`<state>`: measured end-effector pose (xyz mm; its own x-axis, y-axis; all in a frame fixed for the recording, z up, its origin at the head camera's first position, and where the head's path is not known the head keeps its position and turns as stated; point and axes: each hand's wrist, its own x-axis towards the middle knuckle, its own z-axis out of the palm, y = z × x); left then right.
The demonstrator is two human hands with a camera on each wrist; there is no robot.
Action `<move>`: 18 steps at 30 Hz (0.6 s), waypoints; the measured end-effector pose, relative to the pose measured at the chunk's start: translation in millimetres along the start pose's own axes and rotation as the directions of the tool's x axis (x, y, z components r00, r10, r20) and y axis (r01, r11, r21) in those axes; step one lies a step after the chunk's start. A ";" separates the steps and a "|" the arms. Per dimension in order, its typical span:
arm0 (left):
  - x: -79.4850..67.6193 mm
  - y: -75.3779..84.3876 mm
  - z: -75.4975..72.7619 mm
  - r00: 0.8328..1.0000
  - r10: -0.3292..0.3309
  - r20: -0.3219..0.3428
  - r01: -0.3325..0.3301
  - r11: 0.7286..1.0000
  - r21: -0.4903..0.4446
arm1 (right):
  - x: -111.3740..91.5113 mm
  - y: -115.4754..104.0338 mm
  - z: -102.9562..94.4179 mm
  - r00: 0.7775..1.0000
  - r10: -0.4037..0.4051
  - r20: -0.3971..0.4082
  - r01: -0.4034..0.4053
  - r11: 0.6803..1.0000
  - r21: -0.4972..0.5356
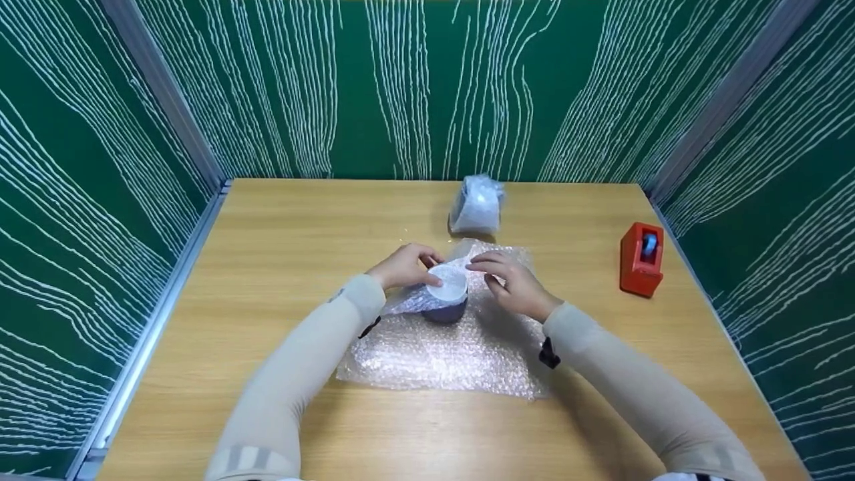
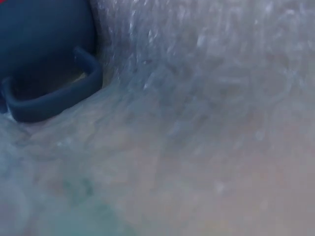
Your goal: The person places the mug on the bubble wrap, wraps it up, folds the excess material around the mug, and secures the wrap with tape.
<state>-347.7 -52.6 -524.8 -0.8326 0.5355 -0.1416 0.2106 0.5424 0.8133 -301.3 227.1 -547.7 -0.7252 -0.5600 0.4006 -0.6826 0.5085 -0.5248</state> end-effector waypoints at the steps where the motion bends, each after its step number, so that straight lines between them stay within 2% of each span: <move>1: 0.2 -0.4 1.4 1.000 -0.002 -0.012 0.001 1.000 -0.012 | -2.1 1.4 -0.9 1.000 -0.005 -0.007 0.005 1.000 -0.001; 6: 1.2 -1.5 8.3 0.997 0.021 -0.069 -0.025 0.998 -0.056 | -14.5 7.3 -5.4 0.999 -0.031 -0.008 0.031 0.999 -0.026; 9: 1.5 -1.8 11.2 0.993 0.045 -0.106 -0.049 0.998 -0.035 | -23.1 10.5 -7.8 0.998 -0.056 0.012 0.056 0.997 -0.047; 14: 1.1 -0.7 14.1 0.988 0.057 -0.145 -0.060 0.998 -0.021 | -38.2 15.8 -11.1 0.995 -0.057 0.082 0.065 0.994 -0.088; 18: 0.7 0.2 14.9 0.983 0.070 -0.172 -0.070 0.998 0.007 | -48.7 18.0 -14.4 0.987 -0.020 0.161 0.038 0.993 -0.110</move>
<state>-340.6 -42.4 -533.1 -0.8913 0.4532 0.0150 0.2720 0.5079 0.8174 -279.6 272.9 -565.8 -0.6878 -0.6677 0.2849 -0.7152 0.5561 -0.4233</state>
